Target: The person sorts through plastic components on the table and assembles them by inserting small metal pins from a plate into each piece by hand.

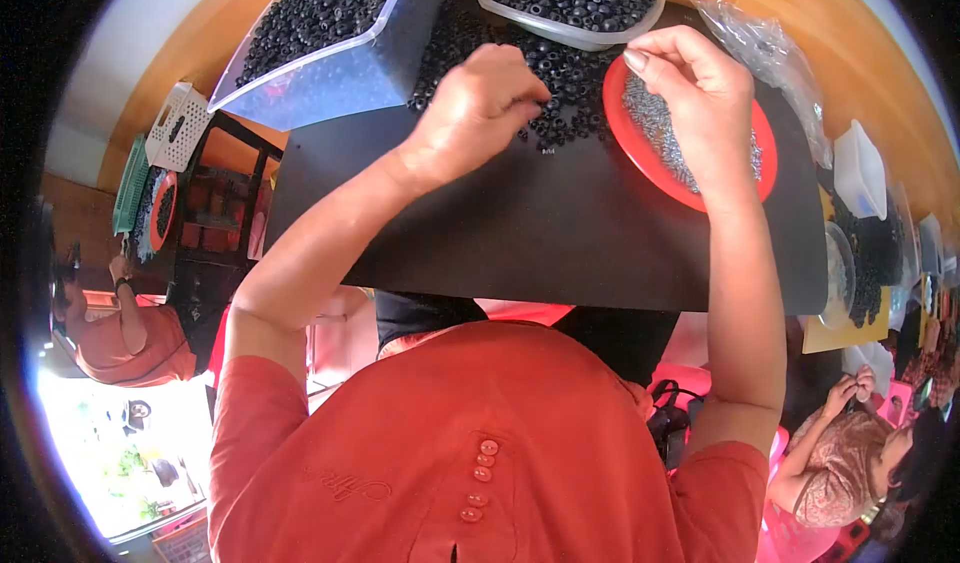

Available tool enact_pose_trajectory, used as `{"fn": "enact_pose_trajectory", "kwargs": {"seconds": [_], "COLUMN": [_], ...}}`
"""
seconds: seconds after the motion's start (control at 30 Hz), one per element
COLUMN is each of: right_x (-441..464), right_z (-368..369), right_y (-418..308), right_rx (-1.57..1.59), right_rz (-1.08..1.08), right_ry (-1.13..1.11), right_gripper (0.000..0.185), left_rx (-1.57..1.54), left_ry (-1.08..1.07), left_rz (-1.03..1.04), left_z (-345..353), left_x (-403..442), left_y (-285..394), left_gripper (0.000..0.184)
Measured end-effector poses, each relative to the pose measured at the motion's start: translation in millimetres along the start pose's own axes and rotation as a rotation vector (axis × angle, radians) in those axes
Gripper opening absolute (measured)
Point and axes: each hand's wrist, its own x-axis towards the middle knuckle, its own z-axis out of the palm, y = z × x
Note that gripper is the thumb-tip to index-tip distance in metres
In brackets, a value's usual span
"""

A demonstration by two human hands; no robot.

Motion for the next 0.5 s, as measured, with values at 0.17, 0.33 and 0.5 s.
{"fn": "enact_pose_trajectory", "kwargs": {"seconds": [0.17, 0.33, 0.5], "right_x": [-11, -12, -13], "right_z": [8, -1, 1], "right_y": [30, 35, 31], "right_rx": [-0.120, -0.172, -0.204], "right_rz": [-0.098, -0.169, -0.240], "right_ry": [0.088, 0.074, 0.061], "right_gripper": [0.004, 0.005, 0.005], "left_rx": [0.102, 0.108, 0.078], "left_ry": [-0.243, -0.292, -0.325], "left_rz": [-0.050, -0.017, 0.026], "left_z": [37, 32, 27], "left_x": [5, 10, 13], "left_y": [-11, -12, -14], "left_gripper": [0.015, 0.018, 0.022]}}
